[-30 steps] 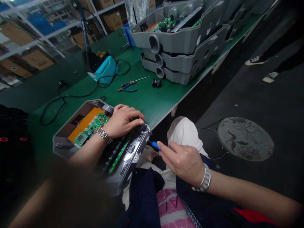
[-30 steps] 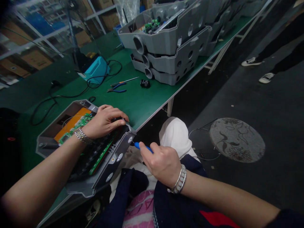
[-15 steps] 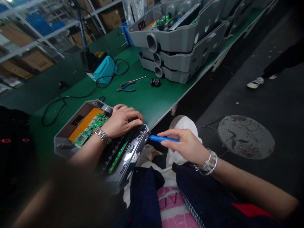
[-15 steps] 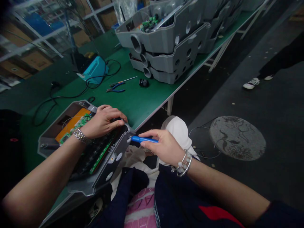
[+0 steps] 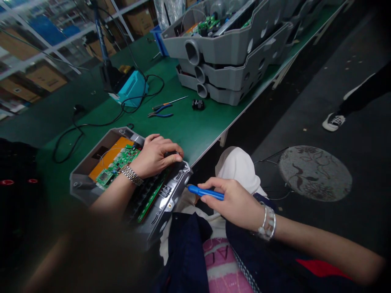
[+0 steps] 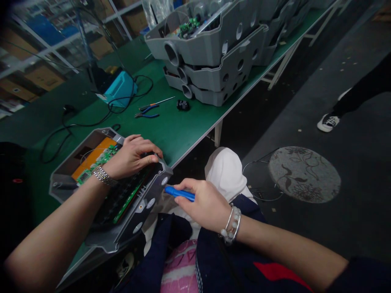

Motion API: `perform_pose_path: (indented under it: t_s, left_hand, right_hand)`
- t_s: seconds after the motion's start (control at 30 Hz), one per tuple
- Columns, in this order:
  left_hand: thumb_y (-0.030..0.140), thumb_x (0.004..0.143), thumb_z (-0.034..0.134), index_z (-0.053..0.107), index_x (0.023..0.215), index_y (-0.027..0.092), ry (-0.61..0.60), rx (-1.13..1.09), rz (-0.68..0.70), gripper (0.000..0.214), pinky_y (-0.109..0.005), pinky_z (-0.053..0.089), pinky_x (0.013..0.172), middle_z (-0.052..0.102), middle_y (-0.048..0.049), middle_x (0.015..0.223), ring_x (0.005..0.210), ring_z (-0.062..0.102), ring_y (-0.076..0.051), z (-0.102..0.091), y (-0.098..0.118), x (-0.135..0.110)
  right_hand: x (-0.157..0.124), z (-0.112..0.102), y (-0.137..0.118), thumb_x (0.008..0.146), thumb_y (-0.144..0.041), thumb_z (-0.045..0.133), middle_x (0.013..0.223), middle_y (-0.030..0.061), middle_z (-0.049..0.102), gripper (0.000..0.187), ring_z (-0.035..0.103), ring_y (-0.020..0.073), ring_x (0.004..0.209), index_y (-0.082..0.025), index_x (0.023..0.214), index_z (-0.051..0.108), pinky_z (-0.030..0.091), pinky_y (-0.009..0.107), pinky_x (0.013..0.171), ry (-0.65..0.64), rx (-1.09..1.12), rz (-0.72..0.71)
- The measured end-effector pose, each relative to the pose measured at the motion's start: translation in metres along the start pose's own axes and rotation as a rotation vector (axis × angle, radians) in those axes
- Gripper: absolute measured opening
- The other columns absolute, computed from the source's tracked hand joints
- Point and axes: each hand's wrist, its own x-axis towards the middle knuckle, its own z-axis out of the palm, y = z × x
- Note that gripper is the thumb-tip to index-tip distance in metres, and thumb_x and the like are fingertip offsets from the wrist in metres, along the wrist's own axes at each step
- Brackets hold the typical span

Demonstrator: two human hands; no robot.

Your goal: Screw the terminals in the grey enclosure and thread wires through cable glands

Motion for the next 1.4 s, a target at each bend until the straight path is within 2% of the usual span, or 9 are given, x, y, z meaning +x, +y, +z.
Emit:
perform_pose_path:
  t_s: [0.17,0.27,0.37,0.57,0.73,0.9,1.03,1.23,1.4]
  left_hand:
    - [0.066,0.098,0.047,0.073,0.102,0.032,0.01,0.004,0.003,0.043,-0.05,0.016,0.114,0.071,-0.0004,0.099,0.1,0.061,-0.02,0.001,-0.001,0.001]
    - [0.066,0.098,0.047,0.073,0.102,0.033,0.016,0.003,0.018,0.043,-0.051,0.017,0.113,0.071,0.0,0.099,0.1,0.061,-0.02,0.001,-0.001,0.003]
    - [0.066,0.098,0.047,0.073,0.102,0.033,0.016,-0.001,0.008,0.042,-0.051,0.016,0.114,0.07,0.0005,0.097,0.1,0.061,-0.02,0.002,-0.001,0.003]
    - [0.067,0.097,0.048,0.073,0.101,0.032,0.012,-0.01,-0.02,0.043,-0.051,0.015,0.116,0.071,0.0001,0.095,0.1,0.061,-0.02,0.001,0.001,0.002]
    - [0.066,0.097,0.05,0.073,0.101,0.033,0.003,-0.016,-0.019,0.04,-0.051,0.014,0.117,0.071,0.0009,0.096,0.101,0.061,-0.02,0.001,0.002,0.003]
    - [0.063,0.099,0.048,0.072,0.102,0.032,0.025,0.005,-0.014,0.04,-0.051,0.015,0.116,0.071,0.0004,0.098,0.101,0.061,-0.02,0.002,0.002,0.005]
    - [0.065,0.098,0.048,0.073,0.102,0.031,0.032,0.004,-0.029,0.042,-0.05,0.017,0.116,0.072,-0.0005,0.099,0.099,0.059,-0.021,0.002,0.004,0.004]
    - [0.068,0.097,0.048,0.074,0.101,0.032,0.074,-0.007,-0.046,0.044,-0.05,0.016,0.116,0.073,0.0006,0.098,0.099,0.06,-0.022,0.005,0.004,0.003]
    - [0.067,0.096,0.051,0.074,0.1,0.033,0.095,-0.012,-0.038,0.041,-0.05,0.017,0.115,0.074,0.0025,0.097,0.099,0.061,-0.021,0.007,0.002,0.004]
  right_hand:
    - [0.008,-0.014,-0.002,0.089,-0.034,0.071,0.094,0.0029,0.077,0.029,0.069,0.0152,0.075,-0.023,0.115,0.077,0.053,0.025,0.064,0.081,0.101,-0.054]
    - [0.009,-0.017,0.011,0.092,-0.035,0.069,0.109,0.0036,0.077,0.028,0.073,0.019,0.094,-0.026,0.117,0.077,0.057,0.03,0.079,0.201,-0.029,-0.142]
    - [0.006,-0.01,0.023,0.095,-0.037,0.065,0.112,0.0027,0.077,0.028,0.074,0.019,0.091,-0.028,0.12,0.076,0.058,0.032,0.079,0.252,-0.183,-0.153]
    - [-0.005,0.011,0.02,0.095,-0.033,0.064,0.115,0.0034,0.076,0.025,0.074,0.0207,0.096,-0.025,0.116,0.074,0.059,0.033,0.086,0.147,-0.125,-0.117]
    - [-0.001,-0.001,0.001,0.091,-0.028,0.068,0.1,0.0024,0.078,0.026,0.073,0.0153,0.079,-0.023,0.115,0.075,0.056,0.025,0.068,0.038,0.07,-0.066]
    - [0.007,-0.018,0.011,0.093,-0.035,0.069,0.112,0.0004,0.077,0.027,0.074,0.0171,0.092,-0.029,0.118,0.076,0.058,0.028,0.078,0.23,-0.1,-0.187]
    - [0.004,-0.01,0.027,0.097,-0.036,0.064,0.116,0.0021,0.076,0.029,0.075,0.0207,0.095,-0.028,0.123,0.073,0.059,0.032,0.081,0.285,-0.277,-0.227]
    - [-0.004,0.009,0.024,0.096,-0.033,0.062,0.115,0.0015,0.075,0.023,0.074,0.0204,0.097,-0.026,0.116,0.072,0.057,0.031,0.082,0.145,-0.11,-0.101]
    - [0.001,-0.002,0.004,0.088,-0.03,0.07,0.094,0.0031,0.077,0.027,0.07,0.0157,0.076,-0.021,0.113,0.073,0.051,0.026,0.065,-0.008,0.177,0.048]
